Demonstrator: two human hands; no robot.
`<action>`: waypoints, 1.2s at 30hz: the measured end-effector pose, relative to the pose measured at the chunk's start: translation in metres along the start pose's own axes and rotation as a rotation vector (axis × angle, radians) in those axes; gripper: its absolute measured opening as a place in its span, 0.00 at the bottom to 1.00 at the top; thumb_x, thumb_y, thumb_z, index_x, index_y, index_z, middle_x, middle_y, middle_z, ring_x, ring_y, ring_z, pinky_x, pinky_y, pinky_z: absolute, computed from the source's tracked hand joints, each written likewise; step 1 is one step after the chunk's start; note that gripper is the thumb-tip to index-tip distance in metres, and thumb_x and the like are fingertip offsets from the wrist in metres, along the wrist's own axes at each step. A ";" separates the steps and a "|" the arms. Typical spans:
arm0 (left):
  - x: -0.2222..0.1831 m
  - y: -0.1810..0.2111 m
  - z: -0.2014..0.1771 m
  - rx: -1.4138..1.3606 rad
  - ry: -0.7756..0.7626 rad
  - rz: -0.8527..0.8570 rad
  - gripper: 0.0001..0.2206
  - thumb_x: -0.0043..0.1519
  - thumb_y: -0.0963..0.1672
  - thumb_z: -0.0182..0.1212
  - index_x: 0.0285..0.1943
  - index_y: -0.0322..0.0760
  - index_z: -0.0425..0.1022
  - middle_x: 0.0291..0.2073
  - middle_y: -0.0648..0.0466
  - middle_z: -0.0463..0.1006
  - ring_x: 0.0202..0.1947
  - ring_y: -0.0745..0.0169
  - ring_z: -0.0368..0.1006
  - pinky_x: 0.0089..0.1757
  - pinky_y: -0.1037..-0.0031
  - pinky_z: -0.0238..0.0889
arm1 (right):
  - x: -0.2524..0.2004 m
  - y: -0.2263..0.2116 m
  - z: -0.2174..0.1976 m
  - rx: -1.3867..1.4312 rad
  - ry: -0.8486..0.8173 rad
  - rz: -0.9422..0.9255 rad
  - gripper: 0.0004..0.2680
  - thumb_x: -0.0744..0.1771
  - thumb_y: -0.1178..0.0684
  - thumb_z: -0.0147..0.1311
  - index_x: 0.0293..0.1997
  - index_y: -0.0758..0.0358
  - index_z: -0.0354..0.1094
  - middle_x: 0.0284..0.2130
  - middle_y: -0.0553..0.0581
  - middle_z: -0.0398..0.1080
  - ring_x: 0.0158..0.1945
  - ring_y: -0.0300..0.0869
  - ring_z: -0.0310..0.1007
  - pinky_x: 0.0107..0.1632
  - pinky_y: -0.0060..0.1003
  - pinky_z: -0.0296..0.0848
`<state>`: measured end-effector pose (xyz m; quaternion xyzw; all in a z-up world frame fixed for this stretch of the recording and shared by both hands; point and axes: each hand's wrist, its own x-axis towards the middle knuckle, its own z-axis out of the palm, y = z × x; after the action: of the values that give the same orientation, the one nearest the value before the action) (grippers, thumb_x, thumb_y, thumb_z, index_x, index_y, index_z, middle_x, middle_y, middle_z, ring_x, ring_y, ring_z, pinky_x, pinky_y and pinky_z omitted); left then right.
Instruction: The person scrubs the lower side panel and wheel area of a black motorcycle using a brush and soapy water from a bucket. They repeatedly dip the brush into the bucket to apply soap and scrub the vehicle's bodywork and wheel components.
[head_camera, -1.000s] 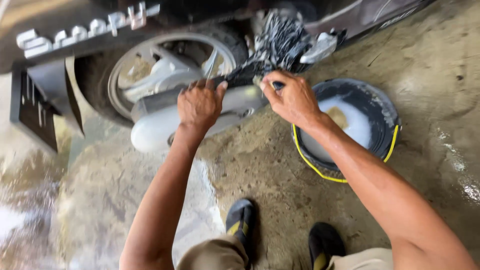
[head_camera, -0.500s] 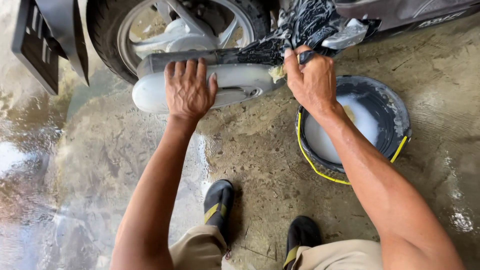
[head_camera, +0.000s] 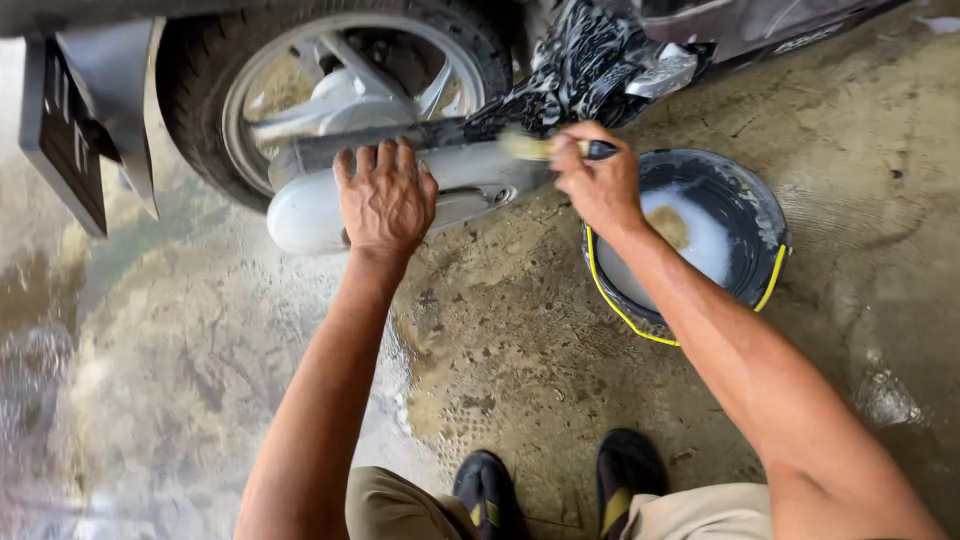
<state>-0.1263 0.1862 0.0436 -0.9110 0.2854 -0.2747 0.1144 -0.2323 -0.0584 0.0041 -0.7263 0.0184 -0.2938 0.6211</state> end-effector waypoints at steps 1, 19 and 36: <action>-0.001 0.001 -0.005 -0.008 -0.064 -0.008 0.24 0.71 0.51 0.37 0.64 0.37 0.74 0.51 0.47 0.81 0.53 0.52 0.74 0.60 0.53 0.48 | -0.001 0.017 -0.009 -0.159 0.094 0.058 0.07 0.69 0.52 0.52 0.39 0.61 0.75 0.20 0.61 0.73 0.23 0.44 0.75 0.30 0.39 0.77; 0.005 -0.044 0.000 -0.016 0.167 0.298 0.18 0.72 0.53 0.48 0.55 0.43 0.79 0.42 0.54 0.83 0.43 0.57 0.77 0.47 0.63 0.64 | -0.045 -0.046 0.032 -0.169 -0.142 -0.164 0.04 0.69 0.60 0.52 0.37 0.64 0.73 0.24 0.61 0.75 0.23 0.44 0.74 0.25 0.36 0.74; -0.013 -0.057 0.003 -0.051 0.181 0.051 0.16 0.75 0.52 0.53 0.47 0.42 0.83 0.47 0.52 0.86 0.50 0.52 0.80 0.65 0.47 0.46 | -0.063 -0.065 0.059 -0.224 -0.420 -0.527 0.01 0.70 0.61 0.54 0.43 0.65 0.71 0.31 0.56 0.73 0.23 0.36 0.62 0.22 0.25 0.63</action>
<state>-0.1076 0.2406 0.0561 -0.8776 0.3244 -0.3456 0.0717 -0.2799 0.0341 0.0348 -0.8142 -0.2658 -0.2844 0.4307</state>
